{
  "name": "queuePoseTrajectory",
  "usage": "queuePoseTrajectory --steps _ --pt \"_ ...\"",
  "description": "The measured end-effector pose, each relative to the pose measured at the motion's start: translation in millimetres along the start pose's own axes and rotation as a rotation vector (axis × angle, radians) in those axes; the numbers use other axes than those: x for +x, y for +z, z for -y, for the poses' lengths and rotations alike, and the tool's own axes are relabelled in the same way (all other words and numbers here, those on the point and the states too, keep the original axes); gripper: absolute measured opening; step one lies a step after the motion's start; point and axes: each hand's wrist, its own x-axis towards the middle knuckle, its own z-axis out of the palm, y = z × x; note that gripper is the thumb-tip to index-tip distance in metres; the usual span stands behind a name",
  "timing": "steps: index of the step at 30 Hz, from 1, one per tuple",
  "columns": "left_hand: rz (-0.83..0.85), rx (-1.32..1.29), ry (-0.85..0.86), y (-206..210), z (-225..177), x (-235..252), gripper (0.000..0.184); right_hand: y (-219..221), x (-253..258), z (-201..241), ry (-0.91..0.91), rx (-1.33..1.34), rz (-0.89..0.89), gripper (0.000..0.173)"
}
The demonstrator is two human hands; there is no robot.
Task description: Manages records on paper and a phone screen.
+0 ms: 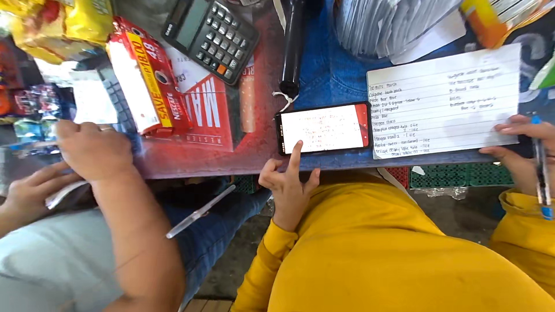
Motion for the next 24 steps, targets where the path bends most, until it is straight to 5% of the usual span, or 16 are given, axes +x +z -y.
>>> queuePoseTrajectory --steps 24 --pt "0.108 0.060 0.138 2.8 -13.6 3.2 0.065 2.1 0.7 5.5 0.017 -0.042 -0.024 0.040"
